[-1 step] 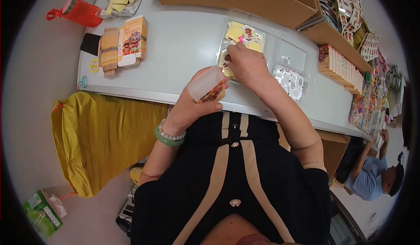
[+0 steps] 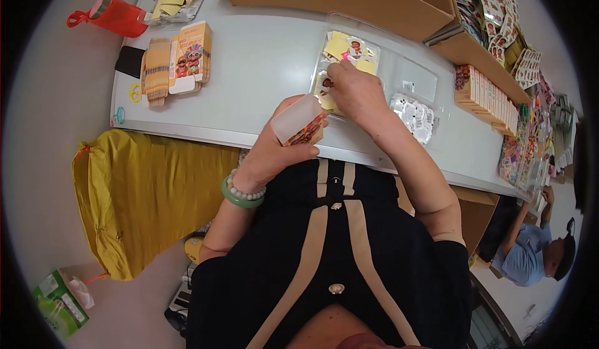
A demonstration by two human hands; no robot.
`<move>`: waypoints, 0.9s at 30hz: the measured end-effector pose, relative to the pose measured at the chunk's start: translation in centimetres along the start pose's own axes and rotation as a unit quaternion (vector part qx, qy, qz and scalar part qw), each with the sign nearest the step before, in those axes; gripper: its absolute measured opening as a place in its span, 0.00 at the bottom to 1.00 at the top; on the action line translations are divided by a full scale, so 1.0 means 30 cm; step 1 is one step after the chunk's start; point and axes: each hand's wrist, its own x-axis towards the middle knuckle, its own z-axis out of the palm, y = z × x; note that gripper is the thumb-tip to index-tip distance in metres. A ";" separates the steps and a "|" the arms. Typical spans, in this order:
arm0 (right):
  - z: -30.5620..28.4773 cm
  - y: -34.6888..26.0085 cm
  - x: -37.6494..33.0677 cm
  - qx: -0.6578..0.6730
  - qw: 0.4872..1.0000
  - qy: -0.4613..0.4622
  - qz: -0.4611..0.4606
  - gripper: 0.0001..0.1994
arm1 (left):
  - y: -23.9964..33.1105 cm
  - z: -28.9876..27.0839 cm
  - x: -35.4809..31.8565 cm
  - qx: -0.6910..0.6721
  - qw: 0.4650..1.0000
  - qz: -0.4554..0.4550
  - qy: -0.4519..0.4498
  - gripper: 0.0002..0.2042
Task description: Picking colorful plastic rings from a bulk bin and placing them into small individual cardboard boxes.
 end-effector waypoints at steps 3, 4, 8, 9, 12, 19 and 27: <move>-0.036 0.024 -0.008 0.056 0.997 -0.003 0.047 0.05 | 0.011 0.001 0.005 -0.010 0.999 -0.035 -0.005 0.30; -0.048 0.032 -0.012 0.088 0.994 -0.007 0.067 0.06 | 0.010 0.001 0.005 -0.018 0.999 -0.030 -0.014 0.29; -0.053 0.072 -0.035 0.154 0.984 -0.020 0.084 0.07 | 0.023 0.018 0.005 0.001 0.999 -0.041 -0.006 0.26; -0.017 0.093 -0.039 0.149 0.988 0.001 0.044 0.06 | 0.030 0.013 0.012 0.029 0.998 -0.045 -0.016 0.26; -0.012 0.065 -0.057 0.152 0.987 0.052 -0.001 0.03 | 0.009 0.022 0.027 -0.024 0.999 0.045 -0.003 0.29; -0.190 0.154 -0.069 0.184 0.965 0.185 -0.036 0.06 | 0.061 0.083 0.154 -0.111 0.990 0.084 -0.025 0.34; -0.563 0.827 0.175 -0.094 0.960 0.019 0.264 0.14 | 0.075 0.130 0.337 -0.041 0.998 -0.022 -0.031 0.31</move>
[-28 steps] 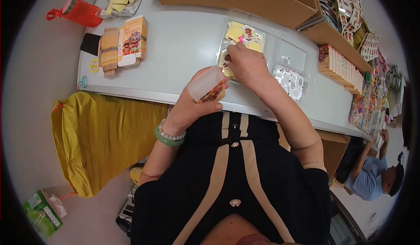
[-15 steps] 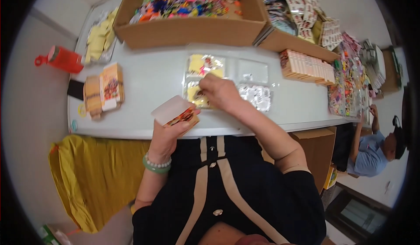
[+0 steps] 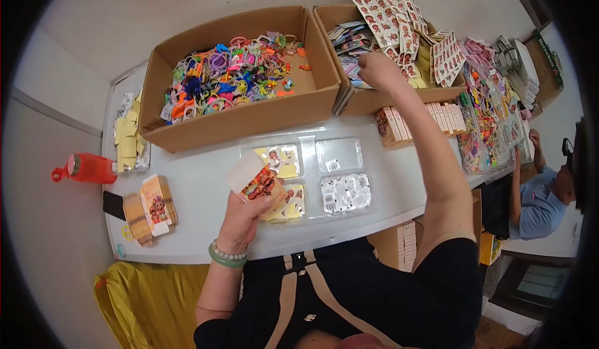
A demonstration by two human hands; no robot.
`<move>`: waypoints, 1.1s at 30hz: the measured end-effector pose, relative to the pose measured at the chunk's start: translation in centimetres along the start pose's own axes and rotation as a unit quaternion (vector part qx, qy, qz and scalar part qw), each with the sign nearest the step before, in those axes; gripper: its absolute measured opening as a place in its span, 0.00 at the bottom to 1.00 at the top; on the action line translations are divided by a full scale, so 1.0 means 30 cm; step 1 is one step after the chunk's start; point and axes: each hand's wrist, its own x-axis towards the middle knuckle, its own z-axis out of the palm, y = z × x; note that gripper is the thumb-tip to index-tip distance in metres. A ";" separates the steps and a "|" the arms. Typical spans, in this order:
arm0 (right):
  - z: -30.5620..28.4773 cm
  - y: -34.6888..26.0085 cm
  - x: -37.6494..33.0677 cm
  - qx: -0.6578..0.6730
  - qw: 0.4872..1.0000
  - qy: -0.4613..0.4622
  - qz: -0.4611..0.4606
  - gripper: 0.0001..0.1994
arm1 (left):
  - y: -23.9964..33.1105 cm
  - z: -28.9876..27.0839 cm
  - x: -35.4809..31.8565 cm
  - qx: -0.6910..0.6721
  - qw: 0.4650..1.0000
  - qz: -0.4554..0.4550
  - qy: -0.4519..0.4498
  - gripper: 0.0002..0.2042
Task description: Picking colorful plastic rings from a bulk bin and placing them into small individual cardboard boxes.
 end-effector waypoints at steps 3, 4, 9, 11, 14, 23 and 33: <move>0.134 0.046 0.140 -0.077 0.979 -0.187 -0.014 0.14 | 0.010 0.026 0.052 0.007 0.999 -0.034 -0.032 0.31; 0.170 0.052 0.168 -0.083 0.961 -0.263 -0.026 0.14 | 0.010 0.022 0.069 0.008 0.998 -0.046 -0.037 0.31; 0.182 0.002 0.181 -0.126 0.972 -0.195 -0.036 0.13 | 0.014 0.023 0.122 0.021 0.997 -0.075 -0.026 0.30; 0.145 -0.009 0.189 -0.108 0.964 -0.240 -0.023 0.14 | 0.006 0.027 0.136 0.027 0.995 -0.094 -0.031 0.30; 0.102 0.044 0.177 0.000 0.990 -0.128 0.051 0.13 | -0.006 0.043 0.137 0.059 0.993 -0.095 -0.023 0.29; 0.036 0.198 0.076 0.438 0.895 -0.039 0.078 0.28 | 0.006 0.038 0.098 0.020 0.996 -0.082 -0.021 0.28; -0.177 -0.157 -0.269 0.549 0.831 0.048 -0.075 0.07 | 0.009 0.052 0.069 0.108 0.991 -0.078 -0.030 0.24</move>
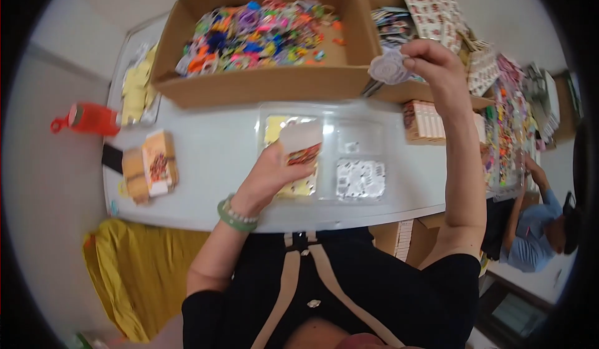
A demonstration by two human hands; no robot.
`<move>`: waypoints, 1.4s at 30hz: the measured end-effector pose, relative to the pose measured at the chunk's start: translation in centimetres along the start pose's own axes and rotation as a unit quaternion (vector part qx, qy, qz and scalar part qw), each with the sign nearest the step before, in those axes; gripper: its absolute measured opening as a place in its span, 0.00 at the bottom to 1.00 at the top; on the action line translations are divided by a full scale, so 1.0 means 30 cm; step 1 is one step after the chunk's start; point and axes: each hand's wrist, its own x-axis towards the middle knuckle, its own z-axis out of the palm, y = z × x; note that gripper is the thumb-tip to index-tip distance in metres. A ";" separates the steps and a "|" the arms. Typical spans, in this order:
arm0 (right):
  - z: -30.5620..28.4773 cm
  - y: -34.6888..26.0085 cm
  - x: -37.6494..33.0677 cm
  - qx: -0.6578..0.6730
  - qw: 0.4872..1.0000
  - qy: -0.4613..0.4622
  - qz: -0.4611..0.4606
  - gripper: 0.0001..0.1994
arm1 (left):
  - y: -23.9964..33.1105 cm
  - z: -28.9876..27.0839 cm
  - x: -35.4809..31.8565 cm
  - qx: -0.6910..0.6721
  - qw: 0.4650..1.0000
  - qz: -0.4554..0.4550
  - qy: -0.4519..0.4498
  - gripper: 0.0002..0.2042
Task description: Picking colorful plastic rings from a bulk bin and placing them into small individual cardboard boxes.
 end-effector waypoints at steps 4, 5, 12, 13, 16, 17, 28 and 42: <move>0.202 -0.090 -0.156 -0.024 0.974 -0.134 -0.180 0.08 | -0.010 0.008 0.000 -0.002 0.999 0.027 -0.037 0.22; 0.236 -0.112 -0.179 -0.113 0.959 -0.138 -0.221 0.07 | -0.007 0.013 -0.012 -0.013 0.999 0.009 -0.043 0.22; 0.342 -0.115 -0.253 -0.307 0.859 -0.237 -0.334 0.10 | -0.037 0.014 -0.059 -0.003 0.998 0.025 -0.061 0.21; 0.353 -0.113 -0.258 -0.311 0.851 -0.271 -0.326 0.11 | -0.039 0.010 -0.058 0.014 0.996 0.024 -0.082 0.21; 0.372 -0.119 -0.289 -0.299 0.859 -0.306 -0.282 0.13 | -0.021 0.015 -0.075 0.016 0.994 0.011 -0.105 0.21; 0.372 -0.129 -0.298 -0.249 0.893 -0.253 -0.275 0.13 | -0.014 0.014 -0.085 0.005 0.995 0.010 -0.098 0.21; 0.222 0.136 -0.379 -0.482 0.832 -0.267 -0.071 0.05 | -0.077 -0.036 -0.097 -0.130 0.989 0.068 0.008 0.25; 0.184 0.343 -0.490 -0.173 0.957 -0.081 0.220 0.09 | -0.140 -0.007 -0.117 -0.056 0.997 0.044 0.024 0.25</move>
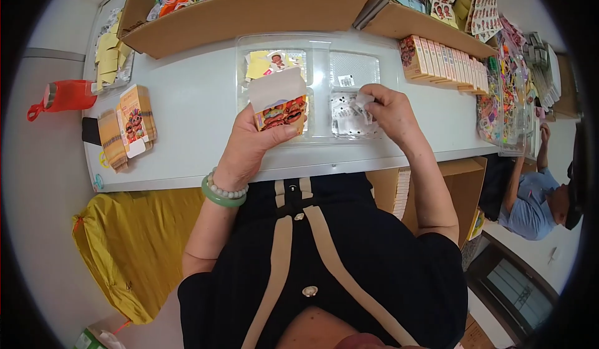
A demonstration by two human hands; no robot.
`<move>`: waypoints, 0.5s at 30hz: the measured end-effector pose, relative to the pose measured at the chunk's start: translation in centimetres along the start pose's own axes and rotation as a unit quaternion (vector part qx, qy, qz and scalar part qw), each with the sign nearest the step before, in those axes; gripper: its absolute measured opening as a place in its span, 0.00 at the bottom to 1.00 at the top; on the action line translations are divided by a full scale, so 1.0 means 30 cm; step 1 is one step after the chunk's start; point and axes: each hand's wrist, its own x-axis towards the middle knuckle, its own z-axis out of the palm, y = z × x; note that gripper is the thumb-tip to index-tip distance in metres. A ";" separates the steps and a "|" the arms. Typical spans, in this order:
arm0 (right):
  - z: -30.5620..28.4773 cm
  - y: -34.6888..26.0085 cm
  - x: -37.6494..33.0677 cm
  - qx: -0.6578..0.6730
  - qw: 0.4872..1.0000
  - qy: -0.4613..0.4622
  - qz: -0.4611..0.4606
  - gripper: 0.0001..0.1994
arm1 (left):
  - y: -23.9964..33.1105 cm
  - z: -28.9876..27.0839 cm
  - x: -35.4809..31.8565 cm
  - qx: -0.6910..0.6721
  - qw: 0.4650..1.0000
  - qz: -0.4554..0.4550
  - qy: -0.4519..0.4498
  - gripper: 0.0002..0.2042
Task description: Picking colorful plastic rings from a bulk bin and placing them into small individual cardboard boxes.
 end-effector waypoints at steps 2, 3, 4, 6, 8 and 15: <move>-0.014 0.006 -0.003 0.085 0.996 -0.009 0.021 0.08 | -0.003 0.012 0.000 0.007 1.000 -0.011 -0.009 0.25; -0.021 0.008 -0.005 0.170 0.984 -0.021 0.040 0.07 | -0.003 0.019 0.000 0.015 1.000 -0.022 -0.014 0.25; -0.033 0.004 -0.009 0.171 0.984 -0.018 0.041 0.07 | -0.003 0.025 0.000 0.015 0.999 -0.022 -0.017 0.25; -0.055 -0.008 -0.016 0.134 0.987 -0.055 0.065 0.07 | 0.002 0.035 -0.005 0.013 0.998 -0.044 -0.033 0.22; -0.041 0.020 -0.022 0.144 0.988 -0.043 0.044 0.07 | 0.004 0.045 -0.006 0.014 0.998 -0.046 -0.038 0.22; -0.063 -0.021 -0.042 0.259 0.966 -0.005 -0.011 0.07 | -0.006 0.053 -0.004 0.032 0.997 -0.051 -0.057 0.21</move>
